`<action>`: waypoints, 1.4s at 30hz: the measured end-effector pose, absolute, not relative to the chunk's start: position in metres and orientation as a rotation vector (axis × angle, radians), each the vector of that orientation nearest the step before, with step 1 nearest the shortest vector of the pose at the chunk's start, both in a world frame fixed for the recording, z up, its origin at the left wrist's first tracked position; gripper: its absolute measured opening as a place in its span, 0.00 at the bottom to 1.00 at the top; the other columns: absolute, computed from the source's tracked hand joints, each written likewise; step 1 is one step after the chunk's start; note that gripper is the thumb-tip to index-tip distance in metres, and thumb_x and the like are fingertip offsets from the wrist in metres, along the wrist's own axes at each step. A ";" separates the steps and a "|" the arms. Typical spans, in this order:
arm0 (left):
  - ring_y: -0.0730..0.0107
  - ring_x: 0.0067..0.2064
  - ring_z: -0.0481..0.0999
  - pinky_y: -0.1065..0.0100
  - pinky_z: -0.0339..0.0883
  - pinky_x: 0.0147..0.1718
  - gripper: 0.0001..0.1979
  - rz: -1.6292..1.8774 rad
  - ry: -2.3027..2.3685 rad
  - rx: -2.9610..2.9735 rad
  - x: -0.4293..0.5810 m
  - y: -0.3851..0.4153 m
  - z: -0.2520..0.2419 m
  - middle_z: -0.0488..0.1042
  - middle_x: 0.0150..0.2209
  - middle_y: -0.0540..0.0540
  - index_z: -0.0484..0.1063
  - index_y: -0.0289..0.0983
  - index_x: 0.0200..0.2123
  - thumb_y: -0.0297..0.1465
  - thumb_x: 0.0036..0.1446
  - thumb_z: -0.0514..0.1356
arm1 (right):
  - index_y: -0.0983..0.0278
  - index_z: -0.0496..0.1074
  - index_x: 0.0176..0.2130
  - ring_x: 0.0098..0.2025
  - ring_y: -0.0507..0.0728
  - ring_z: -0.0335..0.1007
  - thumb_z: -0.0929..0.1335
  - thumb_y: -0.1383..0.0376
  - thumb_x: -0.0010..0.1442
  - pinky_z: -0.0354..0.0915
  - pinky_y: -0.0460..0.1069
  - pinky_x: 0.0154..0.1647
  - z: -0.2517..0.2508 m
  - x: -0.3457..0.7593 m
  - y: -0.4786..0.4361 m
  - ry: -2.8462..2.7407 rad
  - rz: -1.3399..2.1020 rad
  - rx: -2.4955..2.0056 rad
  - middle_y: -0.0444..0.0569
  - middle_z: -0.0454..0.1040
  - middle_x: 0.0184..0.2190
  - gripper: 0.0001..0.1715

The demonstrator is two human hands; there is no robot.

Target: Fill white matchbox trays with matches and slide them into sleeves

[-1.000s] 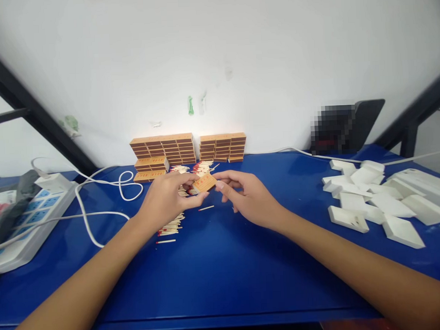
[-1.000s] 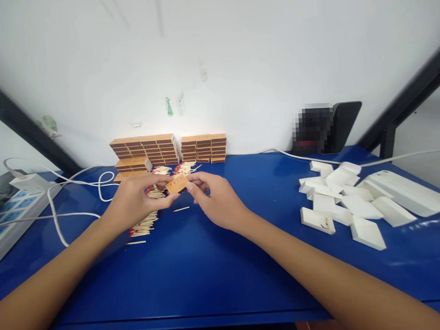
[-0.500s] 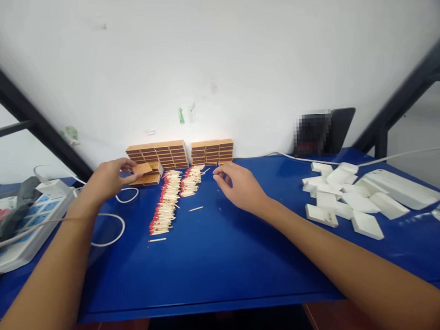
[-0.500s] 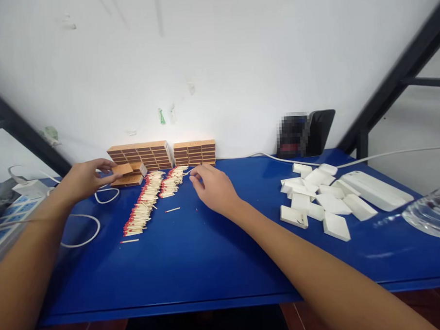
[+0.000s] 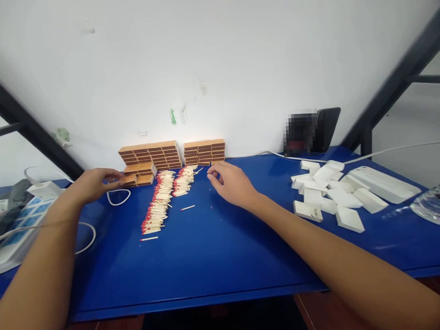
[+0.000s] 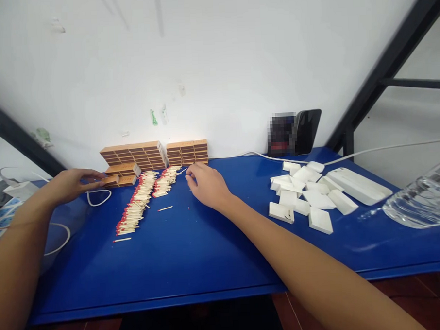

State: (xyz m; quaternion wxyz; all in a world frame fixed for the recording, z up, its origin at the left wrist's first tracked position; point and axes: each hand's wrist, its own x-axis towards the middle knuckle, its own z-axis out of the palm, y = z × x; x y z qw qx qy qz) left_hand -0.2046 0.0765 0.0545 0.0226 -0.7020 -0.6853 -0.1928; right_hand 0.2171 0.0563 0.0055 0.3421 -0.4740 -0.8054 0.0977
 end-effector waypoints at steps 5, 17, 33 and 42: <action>0.58 0.42 0.82 0.66 0.70 0.41 0.39 -0.446 -2.212 -2.245 -0.208 0.084 0.058 0.87 0.42 0.43 0.81 0.37 0.47 0.66 0.49 0.66 | 0.62 0.77 0.42 0.35 0.54 0.71 0.67 0.69 0.70 0.61 0.50 0.39 0.002 0.219 0.060 -2.104 0.254 -1.241 0.48 0.80 0.42 0.07; 0.55 0.45 0.85 0.66 0.69 0.43 0.31 -0.347 -2.311 -2.140 -0.206 0.086 0.049 0.87 0.41 0.44 0.74 0.38 0.51 0.54 0.54 0.69 | 0.62 0.77 0.38 0.35 0.54 0.70 0.67 0.70 0.69 0.60 0.50 0.38 0.000 0.220 0.062 -2.146 0.238 -1.277 0.48 0.79 0.41 0.09; 0.54 0.43 0.81 0.68 0.64 0.37 0.37 -0.349 -2.243 -2.071 -0.190 0.073 0.054 0.86 0.42 0.42 0.68 0.36 0.59 0.57 0.59 0.68 | 0.62 0.77 0.37 0.37 0.56 0.73 0.67 0.69 0.69 0.61 0.51 0.39 0.002 0.222 0.063 -2.146 0.216 -1.297 0.49 0.81 0.40 0.10; 0.53 0.46 0.79 0.59 0.69 0.47 0.19 -0.589 -1.687 -2.057 -0.132 0.057 0.056 0.81 0.43 0.39 0.74 0.34 0.55 0.42 0.72 0.54 | 0.61 0.79 0.37 0.37 0.58 0.73 0.67 0.69 0.66 0.59 0.51 0.37 0.009 0.236 0.072 -2.058 0.110 -1.467 0.50 0.81 0.37 0.10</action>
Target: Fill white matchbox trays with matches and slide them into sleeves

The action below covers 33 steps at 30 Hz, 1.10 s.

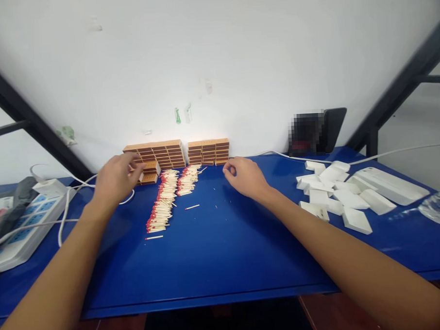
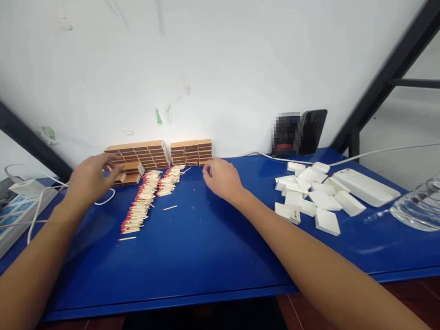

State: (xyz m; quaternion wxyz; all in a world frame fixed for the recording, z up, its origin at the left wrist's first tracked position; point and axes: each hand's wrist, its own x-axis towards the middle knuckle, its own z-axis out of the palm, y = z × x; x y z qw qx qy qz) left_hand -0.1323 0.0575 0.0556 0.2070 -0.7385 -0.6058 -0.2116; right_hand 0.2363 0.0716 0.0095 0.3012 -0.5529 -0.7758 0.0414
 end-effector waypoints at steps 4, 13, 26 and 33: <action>0.55 0.45 0.80 0.60 0.71 0.48 0.18 -0.642 -1.476 -2.294 -0.102 0.055 0.038 0.82 0.41 0.41 0.76 0.37 0.51 0.43 0.71 0.57 | 0.61 0.80 0.37 0.37 0.59 0.74 0.69 0.68 0.64 0.60 0.51 0.37 0.009 0.244 0.082 -1.979 0.104 -1.593 0.50 0.82 0.36 0.09; 0.55 0.40 0.81 0.59 0.70 0.38 0.16 -0.636 -1.254 -2.422 -0.086 0.051 0.026 0.82 0.35 0.43 0.79 0.38 0.49 0.41 0.72 0.57 | 0.64 0.83 0.41 0.34 0.57 0.75 0.70 0.60 0.67 0.61 0.49 0.34 0.013 0.264 0.105 -1.762 0.193 -1.839 0.51 0.83 0.35 0.12; 0.57 0.36 0.79 0.60 0.66 0.34 0.17 -0.600 -1.139 -2.435 -0.078 0.047 0.028 0.82 0.34 0.42 0.80 0.37 0.45 0.41 0.74 0.55 | 0.61 0.81 0.33 0.34 0.63 0.77 0.78 0.57 0.63 0.67 0.57 0.35 0.075 0.390 0.061 -1.936 0.130 -2.273 0.58 0.83 0.37 0.11; 0.58 0.37 0.78 0.61 0.65 0.33 0.15 -0.577 -1.160 -2.469 -0.074 0.045 0.027 0.82 0.35 0.43 0.80 0.39 0.44 0.40 0.73 0.56 | 0.60 0.80 0.25 0.31 0.64 0.76 0.80 0.67 0.55 0.68 0.58 0.35 0.042 0.428 0.070 -1.999 0.049 -2.393 0.55 0.80 0.29 0.10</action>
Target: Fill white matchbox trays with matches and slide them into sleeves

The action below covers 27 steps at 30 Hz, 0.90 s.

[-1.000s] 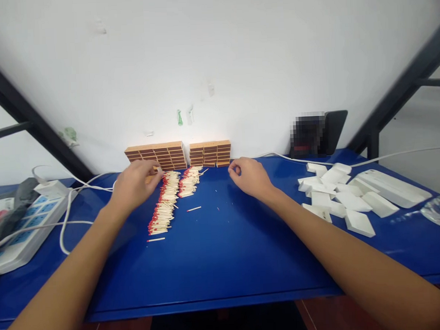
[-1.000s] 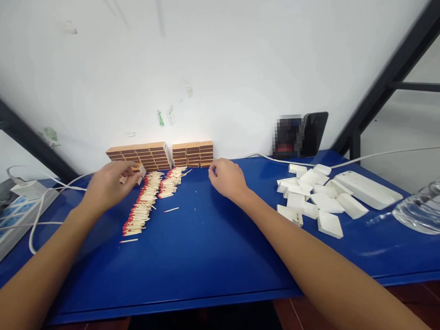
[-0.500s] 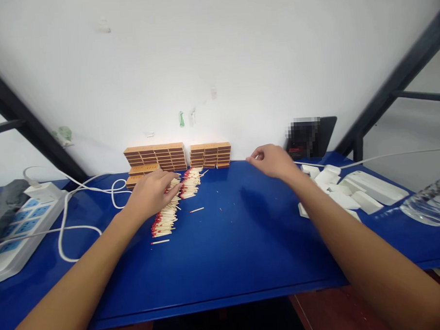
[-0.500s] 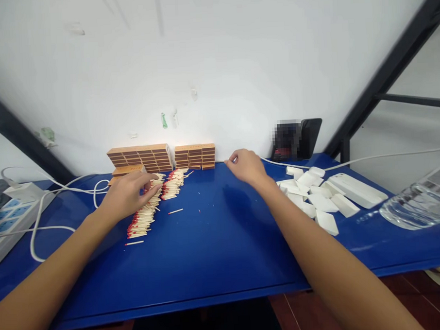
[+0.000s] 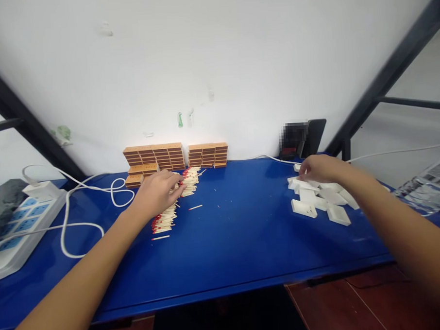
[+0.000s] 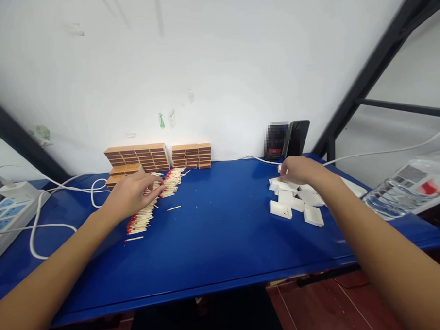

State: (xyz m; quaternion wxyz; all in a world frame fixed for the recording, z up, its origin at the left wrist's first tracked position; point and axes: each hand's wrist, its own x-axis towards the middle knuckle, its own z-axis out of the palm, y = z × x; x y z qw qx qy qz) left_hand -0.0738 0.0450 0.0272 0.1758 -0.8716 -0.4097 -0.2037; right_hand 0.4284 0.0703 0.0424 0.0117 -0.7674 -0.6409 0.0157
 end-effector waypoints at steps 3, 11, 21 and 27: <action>0.58 0.37 0.79 0.62 0.65 0.34 0.15 -0.603 -1.168 -2.479 -0.076 0.046 0.027 0.82 0.35 0.43 0.80 0.39 0.45 0.40 0.73 0.57 | 0.61 0.81 0.26 0.31 0.62 0.75 0.79 0.69 0.56 0.66 0.57 0.34 0.040 0.423 0.069 -2.058 -0.027 -2.369 0.56 0.80 0.30 0.08; 0.58 0.40 0.79 0.60 0.68 0.37 0.18 -0.722 -1.155 -2.481 -0.070 0.042 0.026 0.82 0.37 0.42 0.80 0.38 0.48 0.45 0.73 0.58 | 0.60 0.82 0.40 0.44 0.64 0.75 0.70 0.64 0.69 0.59 0.55 0.35 0.066 0.362 0.057 -2.155 -0.354 -2.051 0.56 0.81 0.44 0.09; 0.57 0.41 0.77 0.60 0.70 0.39 0.22 -0.801 -1.000 -2.571 -0.057 0.032 0.026 0.80 0.41 0.41 0.78 0.37 0.55 0.48 0.70 0.62 | 0.63 0.80 0.40 0.42 0.58 0.72 0.68 0.68 0.72 0.57 0.51 0.38 0.062 0.170 0.049 -2.565 -0.089 -1.060 0.52 0.80 0.42 0.09; 0.55 0.42 0.78 0.59 0.69 0.41 0.20 -0.780 -1.165 -2.425 -0.076 0.046 0.028 0.82 0.39 0.40 0.81 0.35 0.51 0.45 0.71 0.62 | 0.65 0.79 0.44 0.38 0.55 0.70 0.69 0.69 0.71 0.59 0.50 0.40 0.032 0.160 0.065 -2.228 0.160 -0.975 0.50 0.79 0.40 0.06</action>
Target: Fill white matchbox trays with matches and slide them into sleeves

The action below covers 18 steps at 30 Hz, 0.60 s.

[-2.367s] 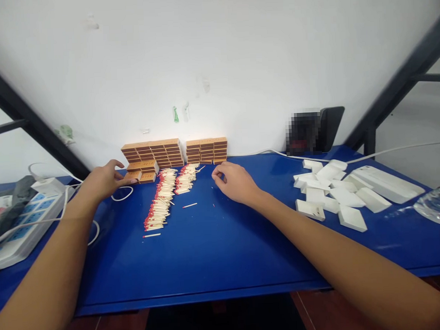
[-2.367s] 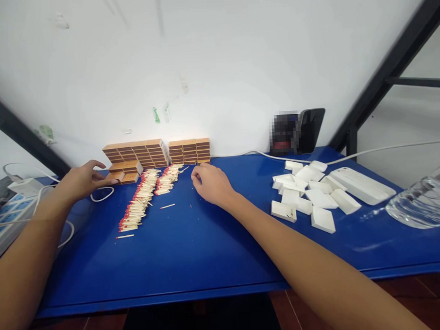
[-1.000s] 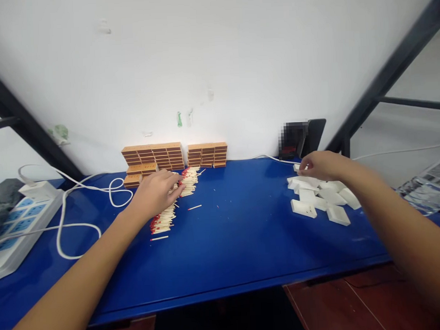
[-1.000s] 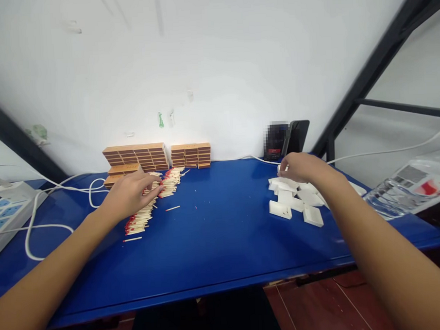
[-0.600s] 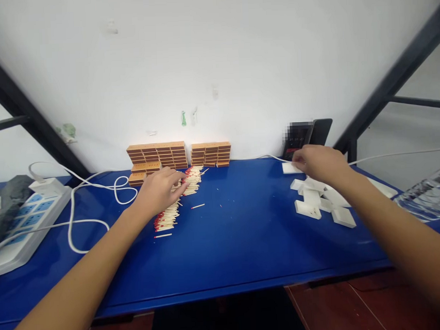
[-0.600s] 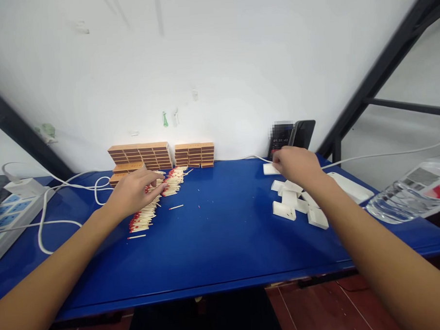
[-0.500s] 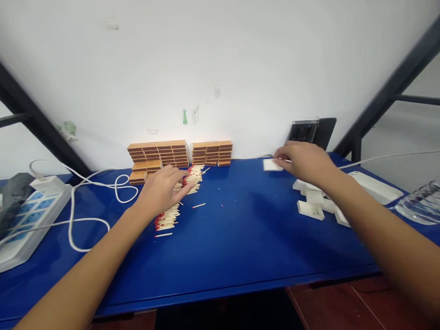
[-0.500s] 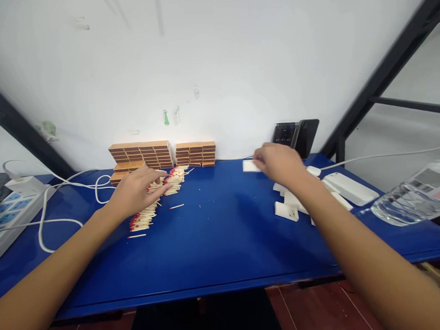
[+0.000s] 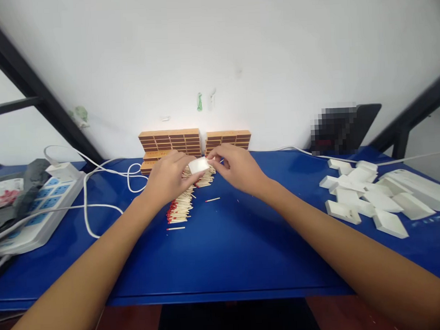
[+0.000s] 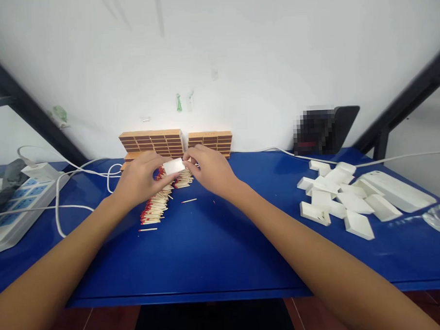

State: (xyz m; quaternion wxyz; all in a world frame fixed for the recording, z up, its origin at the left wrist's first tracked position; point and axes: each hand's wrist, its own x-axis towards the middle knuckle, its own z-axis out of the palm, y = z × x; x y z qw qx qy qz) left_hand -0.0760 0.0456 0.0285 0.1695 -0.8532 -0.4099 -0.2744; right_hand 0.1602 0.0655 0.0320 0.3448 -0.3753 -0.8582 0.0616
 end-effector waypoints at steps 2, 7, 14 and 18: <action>0.52 0.43 0.78 0.58 0.69 0.41 0.20 -0.766 -1.236 -2.324 -0.083 0.051 0.029 0.83 0.40 0.39 0.80 0.35 0.52 0.45 0.69 0.65 | 0.65 0.79 0.39 0.35 0.53 0.68 0.71 0.72 0.68 0.60 0.49 0.39 0.019 0.162 0.070 -2.235 0.319 -0.965 0.47 0.77 0.36 0.05; 0.49 0.46 0.78 0.56 0.70 0.44 0.22 -0.726 -1.294 -2.273 -0.088 0.056 0.027 0.84 0.46 0.37 0.78 0.35 0.55 0.44 0.67 0.68 | 0.64 0.81 0.41 0.36 0.54 0.66 0.74 0.71 0.66 0.61 0.49 0.42 -0.004 0.160 0.076 -2.418 0.493 -0.876 0.48 0.75 0.36 0.04; 0.48 0.46 0.79 0.58 0.69 0.43 0.24 -0.616 -1.302 -2.328 -0.081 0.049 0.031 0.83 0.42 0.37 0.77 0.34 0.56 0.44 0.65 0.69 | 0.65 0.78 0.39 0.39 0.55 0.67 0.72 0.69 0.69 0.60 0.48 0.42 -0.008 0.159 0.074 -2.488 0.475 -1.030 0.49 0.74 0.39 0.03; 0.50 0.45 0.79 0.61 0.67 0.39 0.25 -0.570 -1.351 -2.384 -0.081 0.047 0.032 0.81 0.41 0.38 0.79 0.35 0.54 0.45 0.62 0.72 | 0.65 0.76 0.39 0.39 0.55 0.67 0.71 0.68 0.71 0.59 0.48 0.41 -0.002 0.167 0.069 -2.548 0.453 -1.103 0.50 0.73 0.41 0.05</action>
